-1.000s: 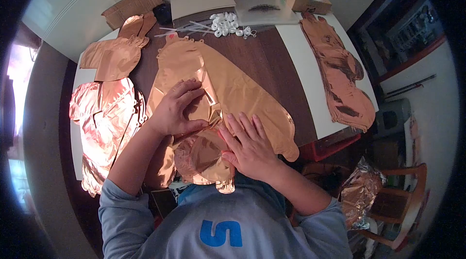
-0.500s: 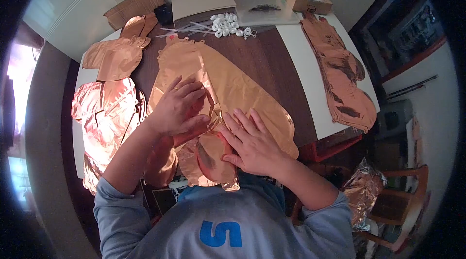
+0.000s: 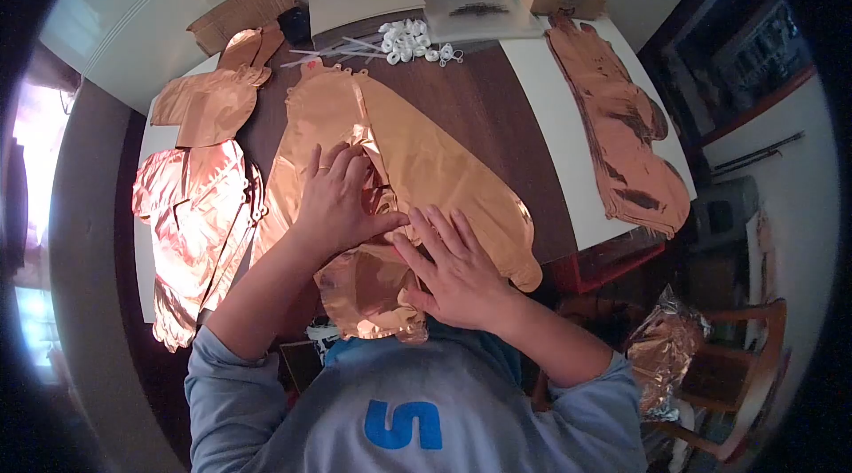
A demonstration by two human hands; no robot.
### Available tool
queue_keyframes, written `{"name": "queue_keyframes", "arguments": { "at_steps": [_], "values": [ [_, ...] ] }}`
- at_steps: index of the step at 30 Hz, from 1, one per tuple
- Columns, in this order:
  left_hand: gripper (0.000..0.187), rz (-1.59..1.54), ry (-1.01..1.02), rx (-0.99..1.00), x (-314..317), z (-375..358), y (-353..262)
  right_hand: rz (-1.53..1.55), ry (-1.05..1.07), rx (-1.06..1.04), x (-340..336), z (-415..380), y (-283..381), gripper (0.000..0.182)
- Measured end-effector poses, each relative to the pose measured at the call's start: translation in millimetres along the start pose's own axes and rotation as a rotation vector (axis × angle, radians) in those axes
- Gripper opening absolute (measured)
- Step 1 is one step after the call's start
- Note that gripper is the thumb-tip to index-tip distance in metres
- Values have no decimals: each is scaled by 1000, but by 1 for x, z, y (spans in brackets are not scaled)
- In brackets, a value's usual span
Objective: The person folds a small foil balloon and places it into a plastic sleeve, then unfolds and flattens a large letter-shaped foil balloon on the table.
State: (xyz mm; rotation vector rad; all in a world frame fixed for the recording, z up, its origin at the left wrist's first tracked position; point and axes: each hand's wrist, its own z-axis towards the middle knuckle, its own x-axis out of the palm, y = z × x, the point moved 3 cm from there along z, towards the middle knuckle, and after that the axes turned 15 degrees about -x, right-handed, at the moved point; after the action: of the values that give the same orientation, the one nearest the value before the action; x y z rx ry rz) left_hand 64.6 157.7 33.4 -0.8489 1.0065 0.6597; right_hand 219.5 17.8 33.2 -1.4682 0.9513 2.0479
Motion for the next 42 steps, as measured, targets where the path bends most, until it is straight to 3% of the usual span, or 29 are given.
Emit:
{"name": "queue_keyframes", "arguments": {
  "at_steps": [9,15,27,42],
  "values": [
    [92,-47,-6,-3,5,-4,5,63,56,-189,-2,-27,0,69],
    [96,-30,4,2,7,-4,8,-189,-126,-196,10,-17,8,47],
    [87,-74,-26,8,5,-5,8,-227,-231,-315,10,-28,23,32],
    [76,-83,-42,-6,5,-5,6,-221,-203,-353,1,-26,24,33]
  ]
}}
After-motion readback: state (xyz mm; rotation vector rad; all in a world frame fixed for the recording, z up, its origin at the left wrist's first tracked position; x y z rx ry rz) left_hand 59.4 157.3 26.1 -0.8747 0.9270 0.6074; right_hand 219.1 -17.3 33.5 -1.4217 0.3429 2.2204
